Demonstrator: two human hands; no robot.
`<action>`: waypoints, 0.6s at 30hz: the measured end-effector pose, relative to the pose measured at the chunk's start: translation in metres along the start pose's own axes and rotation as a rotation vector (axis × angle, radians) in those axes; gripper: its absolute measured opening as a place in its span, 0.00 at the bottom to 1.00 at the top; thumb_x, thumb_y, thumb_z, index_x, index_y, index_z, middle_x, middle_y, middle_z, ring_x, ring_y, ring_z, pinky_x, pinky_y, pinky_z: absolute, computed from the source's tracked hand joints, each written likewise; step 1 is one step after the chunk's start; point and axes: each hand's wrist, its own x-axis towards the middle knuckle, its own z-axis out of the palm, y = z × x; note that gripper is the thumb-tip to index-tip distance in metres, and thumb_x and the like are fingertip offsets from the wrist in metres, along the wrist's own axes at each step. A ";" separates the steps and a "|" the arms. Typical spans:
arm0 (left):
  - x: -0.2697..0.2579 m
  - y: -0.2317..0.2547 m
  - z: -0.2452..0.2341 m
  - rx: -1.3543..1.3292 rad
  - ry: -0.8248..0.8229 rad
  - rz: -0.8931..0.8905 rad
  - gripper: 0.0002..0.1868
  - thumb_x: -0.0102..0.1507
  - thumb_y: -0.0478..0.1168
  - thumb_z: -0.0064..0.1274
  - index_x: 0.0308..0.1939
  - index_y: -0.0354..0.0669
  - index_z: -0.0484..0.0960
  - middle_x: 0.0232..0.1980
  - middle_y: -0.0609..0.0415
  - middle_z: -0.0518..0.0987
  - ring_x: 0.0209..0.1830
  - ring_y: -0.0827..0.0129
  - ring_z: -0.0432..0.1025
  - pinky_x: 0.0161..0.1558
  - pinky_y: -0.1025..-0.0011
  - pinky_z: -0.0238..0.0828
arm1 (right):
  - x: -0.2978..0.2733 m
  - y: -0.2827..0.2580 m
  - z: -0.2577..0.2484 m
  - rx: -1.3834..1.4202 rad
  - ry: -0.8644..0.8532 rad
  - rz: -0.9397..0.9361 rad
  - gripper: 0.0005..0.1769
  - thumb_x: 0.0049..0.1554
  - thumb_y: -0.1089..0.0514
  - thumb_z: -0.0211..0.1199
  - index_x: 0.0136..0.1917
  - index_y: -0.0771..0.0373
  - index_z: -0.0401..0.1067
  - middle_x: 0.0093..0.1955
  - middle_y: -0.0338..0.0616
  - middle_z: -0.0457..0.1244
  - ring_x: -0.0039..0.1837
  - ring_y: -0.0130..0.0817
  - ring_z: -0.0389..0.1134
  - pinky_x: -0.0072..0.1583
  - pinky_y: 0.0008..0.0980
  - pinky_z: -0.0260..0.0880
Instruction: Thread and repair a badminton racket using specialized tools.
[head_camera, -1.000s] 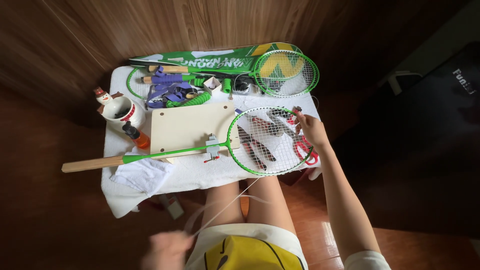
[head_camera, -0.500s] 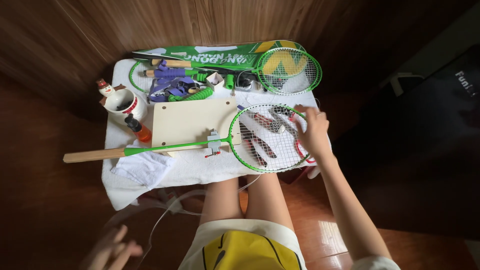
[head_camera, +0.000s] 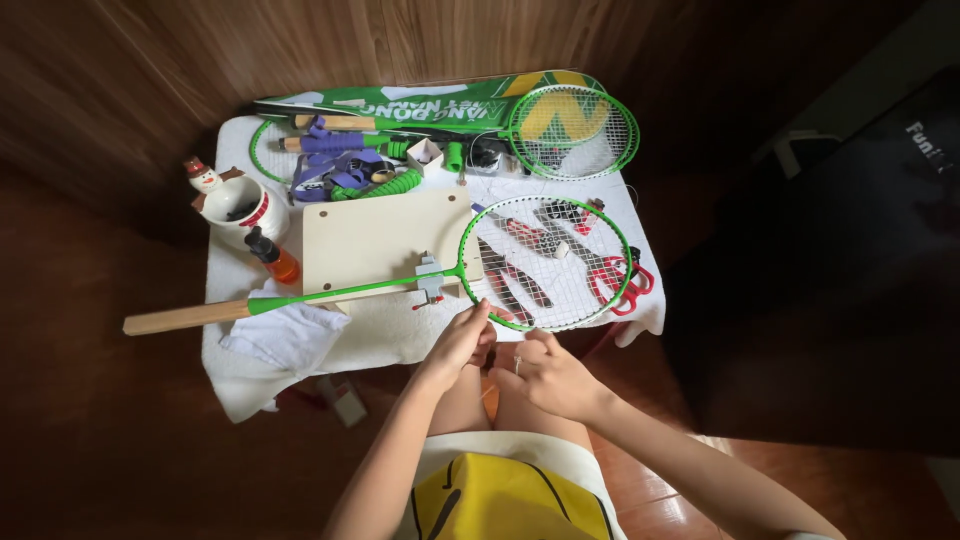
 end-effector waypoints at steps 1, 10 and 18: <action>0.000 -0.004 -0.001 0.001 -0.002 -0.002 0.27 0.72 0.58 0.33 0.50 0.40 0.79 0.29 0.63 0.71 0.26 0.78 0.66 0.29 0.73 0.65 | -0.005 0.000 0.008 0.000 -0.001 0.003 0.21 0.52 0.58 0.60 0.60 0.51 0.74 0.44 0.37 0.65 0.57 0.37 0.63 0.61 0.46 0.64; 0.028 -0.035 -0.001 -0.336 -0.017 0.205 0.24 0.75 0.48 0.37 0.48 0.28 0.80 0.26 0.64 0.65 0.21 0.82 0.51 0.24 0.80 0.51 | -0.035 -0.043 -0.014 1.237 0.065 0.191 0.09 0.54 0.65 0.61 0.50 0.61 0.72 0.48 0.43 0.69 0.53 0.42 0.72 0.58 0.35 0.71; 0.015 -0.015 -0.009 -0.401 -0.179 0.092 0.23 0.75 0.49 0.37 0.52 0.32 0.80 0.26 0.64 0.65 0.21 0.82 0.52 0.25 0.80 0.52 | -0.023 -0.015 -0.122 1.241 -0.370 0.237 0.30 0.50 0.61 0.63 0.68 0.61 0.73 0.66 0.54 0.64 0.65 0.48 0.64 0.60 0.42 0.66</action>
